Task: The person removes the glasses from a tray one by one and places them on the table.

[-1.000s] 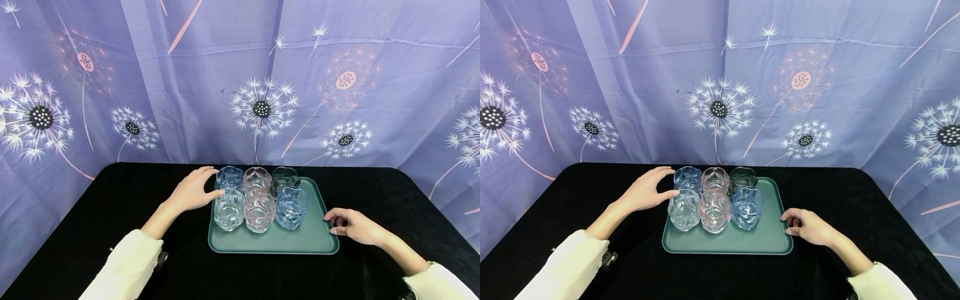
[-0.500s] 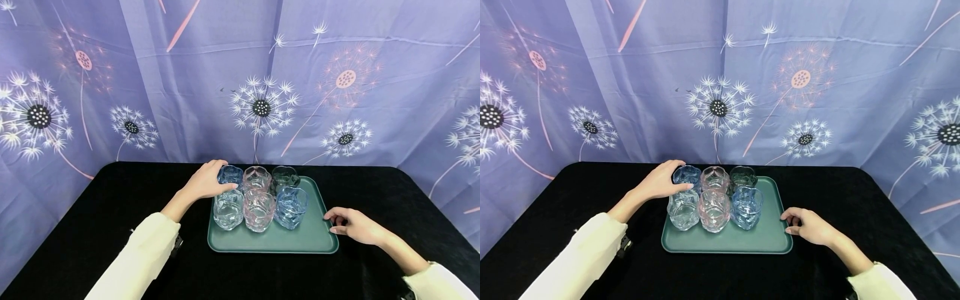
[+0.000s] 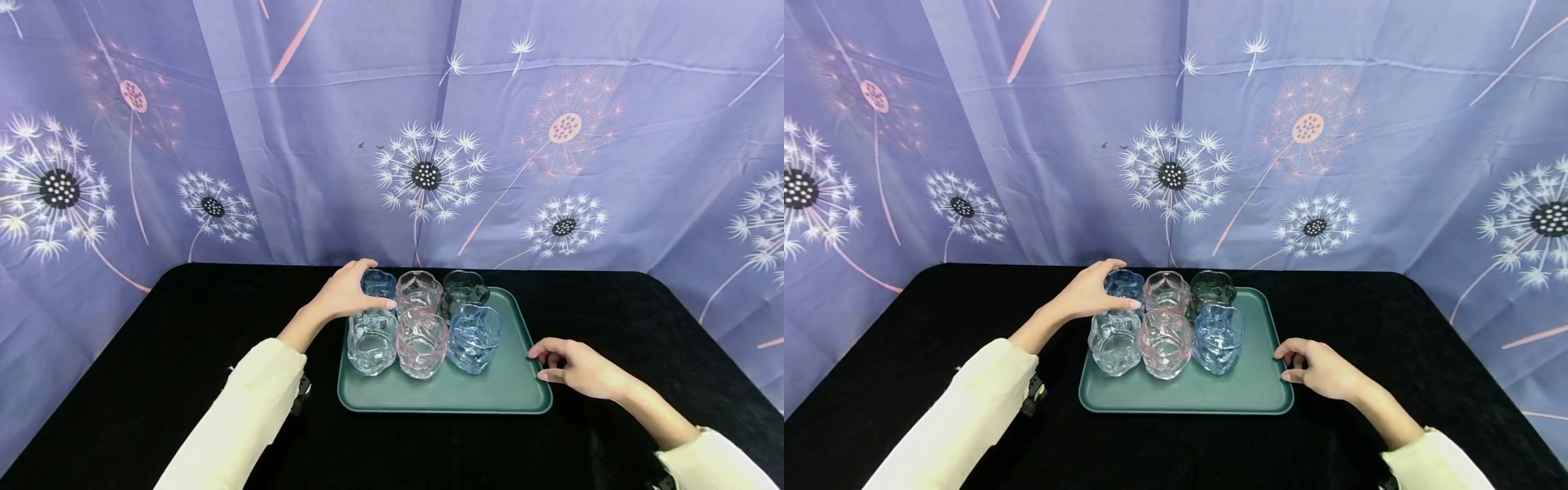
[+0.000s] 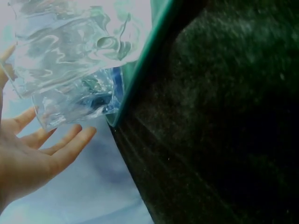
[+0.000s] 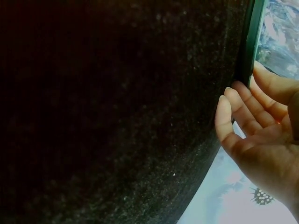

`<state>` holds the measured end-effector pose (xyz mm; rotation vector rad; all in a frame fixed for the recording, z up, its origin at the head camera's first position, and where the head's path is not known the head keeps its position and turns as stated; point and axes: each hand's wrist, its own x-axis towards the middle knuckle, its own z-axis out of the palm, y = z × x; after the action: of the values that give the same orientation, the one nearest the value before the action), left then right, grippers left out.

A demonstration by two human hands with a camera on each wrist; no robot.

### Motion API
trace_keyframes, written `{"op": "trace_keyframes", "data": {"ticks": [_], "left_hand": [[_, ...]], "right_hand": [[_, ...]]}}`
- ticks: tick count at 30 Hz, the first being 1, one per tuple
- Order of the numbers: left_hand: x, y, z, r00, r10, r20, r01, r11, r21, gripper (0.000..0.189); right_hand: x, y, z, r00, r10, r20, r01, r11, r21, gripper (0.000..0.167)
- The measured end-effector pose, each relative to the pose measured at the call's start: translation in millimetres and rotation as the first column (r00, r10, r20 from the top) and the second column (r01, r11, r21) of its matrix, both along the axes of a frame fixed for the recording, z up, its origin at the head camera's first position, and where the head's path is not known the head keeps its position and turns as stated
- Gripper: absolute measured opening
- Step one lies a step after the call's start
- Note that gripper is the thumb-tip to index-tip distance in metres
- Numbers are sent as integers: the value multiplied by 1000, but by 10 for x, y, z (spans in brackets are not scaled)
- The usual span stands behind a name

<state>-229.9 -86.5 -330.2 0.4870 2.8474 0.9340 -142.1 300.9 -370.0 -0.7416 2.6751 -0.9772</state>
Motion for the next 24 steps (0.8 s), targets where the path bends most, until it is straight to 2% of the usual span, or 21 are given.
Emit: {"op": "trace_keyframes", "data": {"ticks": [10, 19, 24], "left_hand": [[-65, -5, -83, 998, 23, 63, -28, 996, 84, 87], [-63, 14, -62, 995, 33, 98, -43, 994, 102, 87], [-56, 18, -58, 995, 41, 95, -52, 992, 115, 86]], "right_hand": [[5, 5, -6, 1000, -7, -9, 7, 1000, -7, 23], [1, -5, -11, 1000, -9, -16, 9, 1000, -1, 23], [2, -6, -9, 1000, -6, -6, 6, 1000, -15, 23]]}}
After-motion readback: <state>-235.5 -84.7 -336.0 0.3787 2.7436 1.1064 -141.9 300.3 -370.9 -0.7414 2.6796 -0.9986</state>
